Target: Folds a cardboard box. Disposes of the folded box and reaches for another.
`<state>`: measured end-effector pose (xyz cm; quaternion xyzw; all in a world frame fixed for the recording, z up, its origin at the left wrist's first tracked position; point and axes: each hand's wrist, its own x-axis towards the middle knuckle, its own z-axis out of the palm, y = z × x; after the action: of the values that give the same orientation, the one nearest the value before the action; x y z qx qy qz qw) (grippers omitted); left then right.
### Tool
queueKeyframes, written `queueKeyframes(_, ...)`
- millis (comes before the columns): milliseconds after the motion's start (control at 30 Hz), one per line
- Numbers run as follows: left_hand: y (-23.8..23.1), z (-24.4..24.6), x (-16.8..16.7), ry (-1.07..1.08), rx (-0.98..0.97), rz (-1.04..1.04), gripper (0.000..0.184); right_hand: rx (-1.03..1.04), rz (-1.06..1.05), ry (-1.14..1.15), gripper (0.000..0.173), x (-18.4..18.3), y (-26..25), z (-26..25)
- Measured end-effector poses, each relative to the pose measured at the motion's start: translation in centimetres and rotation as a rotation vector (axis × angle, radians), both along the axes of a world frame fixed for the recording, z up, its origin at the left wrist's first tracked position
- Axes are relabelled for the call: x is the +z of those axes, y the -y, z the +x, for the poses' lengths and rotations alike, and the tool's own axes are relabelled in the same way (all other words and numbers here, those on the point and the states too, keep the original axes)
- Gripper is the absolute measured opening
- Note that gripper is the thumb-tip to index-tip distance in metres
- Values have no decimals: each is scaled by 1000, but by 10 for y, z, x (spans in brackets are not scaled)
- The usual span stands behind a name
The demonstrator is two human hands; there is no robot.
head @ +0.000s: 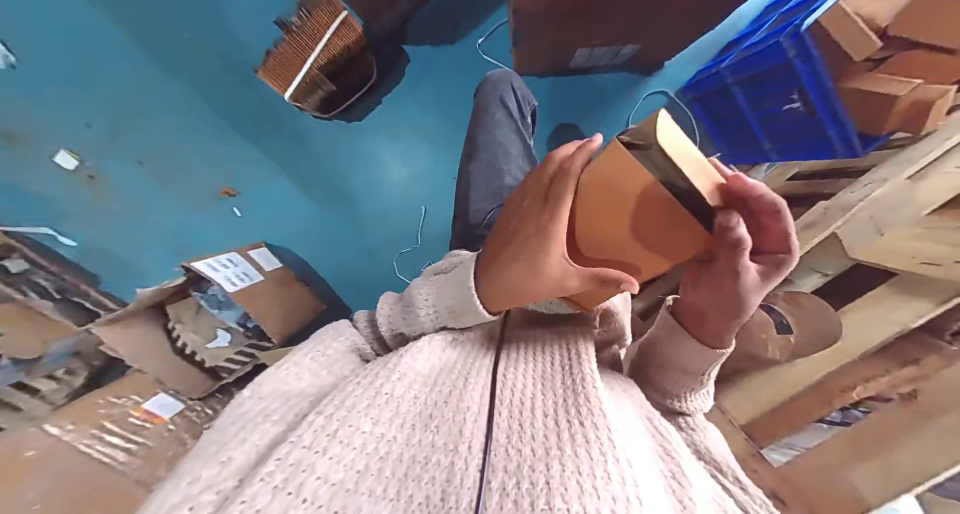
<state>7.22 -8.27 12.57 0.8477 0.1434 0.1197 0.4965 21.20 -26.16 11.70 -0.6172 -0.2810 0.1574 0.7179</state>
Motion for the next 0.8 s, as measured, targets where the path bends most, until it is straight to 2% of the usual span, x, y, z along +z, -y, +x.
queueKeyframes(100, 4, 0, 2, -22, 41, 164, 138, 156, -92, 68, 32, 5, -1, -6)
queueKeyframes(200, 17, -4, -6, -23, 20, 242, 148, 460, -316, 53, 53, 19, 9, -2)
queueKeyframes(233, 22, -7, -9, -20, 6, 241, 147, 548, -347, 44, 55, 22, 12, 1)
queueKeyframes(300, 27, -11, -12, -7, -16, 271, 143, 625, -365, 42, 51, 25, 16, 3)
queueKeyframes(400, 31, -13, -11, 12, -15, 280, 140, 545, -356, 132, 40, 30, 13, -3)
queueKeyframes(467, 28, -12, -8, 29, -20, 184, 140, 483, -372, 200, 36, 30, 12, -6)
queueKeyframes(533, 14, -12, -2, 30, -39, -33, 136, 477, -362, 156, 39, 31, 13, -8)
queueKeyframes(600, -10, -11, 2, 49, -137, -227, 119, 466, -327, 38, 47, 31, 15, -11)
queueKeyframes(667, -30, -6, 2, 117, -282, -337, 98, 401, -290, -62, 50, 32, 14, -15)
queueKeyframes(800, -19, -2, -8, 145, -385, -591, 89, 317, -281, -90, 38, 34, 9, -16)
